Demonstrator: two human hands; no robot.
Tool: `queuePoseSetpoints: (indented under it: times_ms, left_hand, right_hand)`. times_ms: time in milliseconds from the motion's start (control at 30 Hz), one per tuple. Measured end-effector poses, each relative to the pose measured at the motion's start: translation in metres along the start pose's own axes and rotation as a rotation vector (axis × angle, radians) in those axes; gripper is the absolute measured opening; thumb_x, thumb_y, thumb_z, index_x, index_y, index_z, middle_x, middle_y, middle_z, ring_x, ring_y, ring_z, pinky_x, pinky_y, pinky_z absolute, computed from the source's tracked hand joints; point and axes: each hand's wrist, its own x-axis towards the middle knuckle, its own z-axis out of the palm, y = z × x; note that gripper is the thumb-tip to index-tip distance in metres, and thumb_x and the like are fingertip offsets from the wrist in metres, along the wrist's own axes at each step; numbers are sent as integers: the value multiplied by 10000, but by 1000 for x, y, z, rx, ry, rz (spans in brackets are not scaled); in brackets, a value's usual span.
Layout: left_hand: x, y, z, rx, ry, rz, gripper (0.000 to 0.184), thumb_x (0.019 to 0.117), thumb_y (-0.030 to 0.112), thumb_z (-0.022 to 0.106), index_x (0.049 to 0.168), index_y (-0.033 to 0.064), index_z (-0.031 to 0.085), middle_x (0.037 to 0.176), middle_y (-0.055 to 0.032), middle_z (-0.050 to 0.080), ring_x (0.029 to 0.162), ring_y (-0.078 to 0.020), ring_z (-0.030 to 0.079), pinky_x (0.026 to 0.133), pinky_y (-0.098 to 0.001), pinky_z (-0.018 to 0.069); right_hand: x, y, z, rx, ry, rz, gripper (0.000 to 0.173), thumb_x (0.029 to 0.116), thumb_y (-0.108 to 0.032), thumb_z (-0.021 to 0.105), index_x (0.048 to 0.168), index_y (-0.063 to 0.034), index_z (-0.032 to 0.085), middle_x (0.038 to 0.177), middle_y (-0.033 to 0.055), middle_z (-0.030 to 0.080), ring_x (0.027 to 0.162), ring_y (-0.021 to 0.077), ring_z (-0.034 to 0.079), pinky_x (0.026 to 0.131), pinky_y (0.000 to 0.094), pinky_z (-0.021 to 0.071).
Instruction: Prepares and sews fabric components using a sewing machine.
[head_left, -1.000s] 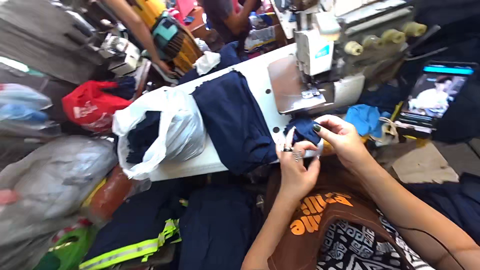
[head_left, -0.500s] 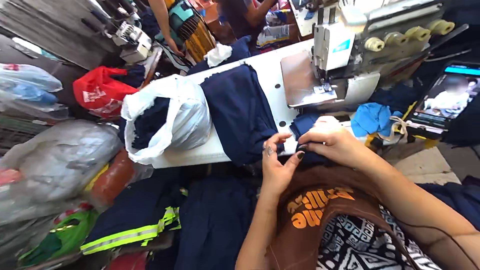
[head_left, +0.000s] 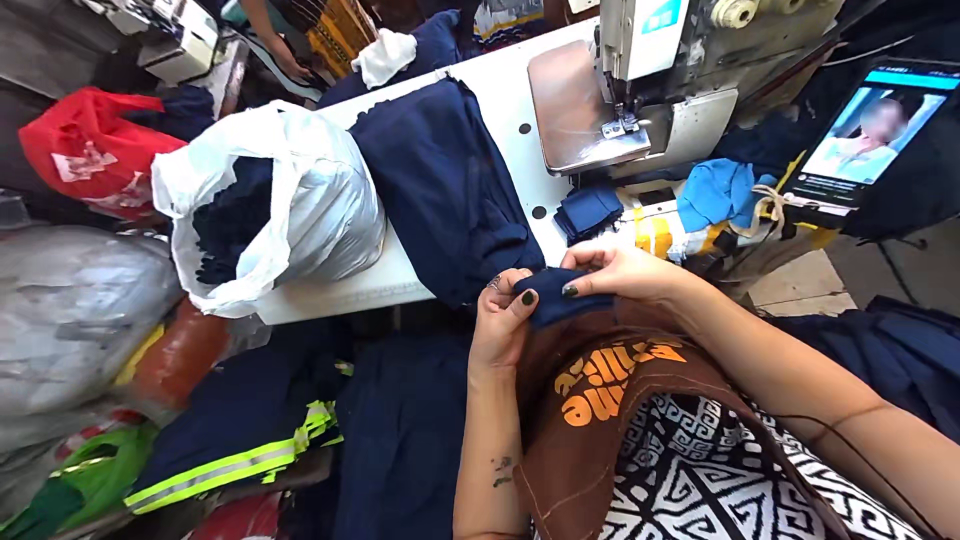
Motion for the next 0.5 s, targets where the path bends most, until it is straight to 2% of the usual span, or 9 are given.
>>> queuePoseSetpoints:
  times_ms: [67,100,167,233,300,367,400,467,500]
  left_hand:
    - [-1,8,-7,315,126,14,123,834,98,825,926,113,745,891,18,722,811,-63,682,763,-263,600]
    - [1,10,-7,516,221,36,131,821,33,815,914,79,736,871,4,714,769,-69,675,717,-259,599]
    - [7,7,-5,849,413,138,129,821,53,826,907,70,731,859,5,699,724,-51,646,661,-231,564]
    - [15,1,-3,1093,559,284,130,843,74,802,942,50,721,984,-35,622,757,-47,569,649,-182,488]
    - [24,-3,-5,1263,604,334,108,863,57,763,960,32,723,1210,-109,590,911,-98,600,715,-199,518]
    - [30,-7,-12,1399,566,251,86,897,55,728,972,15,715,1452,-169,512,1073,-190,638,804,-307,565]
    - [32,-8,-16,1427,545,193,80,904,56,719,971,14,712,1501,-177,480,1118,-220,641,845,-355,576]
    - [33,-10,-22,1419,513,120,74,895,42,725,958,3,718,1438,-190,553,1179,-279,641,928,-439,565]
    - [33,-12,-24,1408,508,123,71,881,27,732,948,4,723,1346,-193,611,1130,-283,655,899,-436,567]
  right_hand:
    - [14,-2,-4,-115,114,-124,134,835,-12,784,938,-34,700,754,-2,668,648,23,596,593,180,509]
    - [25,-1,-7,-233,159,-186,135,834,-42,793,942,-35,711,761,-5,663,659,19,582,611,189,495]
    - [47,-1,-8,-517,205,-281,132,866,-119,781,973,-46,752,843,32,713,765,73,638,730,290,534]
    - [68,-5,-5,-729,189,-350,137,898,-128,747,1011,-56,777,944,89,744,905,171,699,846,403,562]
    - [89,-10,-4,-920,128,-354,147,915,-142,726,1028,-69,783,954,127,710,917,267,686,820,493,552]
    - [106,-9,-6,-1060,13,-329,139,927,-136,712,1035,-76,777,1054,133,707,975,304,696,823,538,564]
    - [113,-7,-8,-1101,-49,-325,130,923,-122,711,1026,-72,772,1132,123,713,1026,301,699,845,544,567]
    - [121,1,-10,-1162,-160,-315,109,907,-96,720,1004,-67,761,1262,99,700,1116,292,692,886,555,567]
    - [121,5,-10,-1175,-201,-314,107,903,-87,722,1002,-66,756,1289,98,692,1138,297,687,890,564,565]
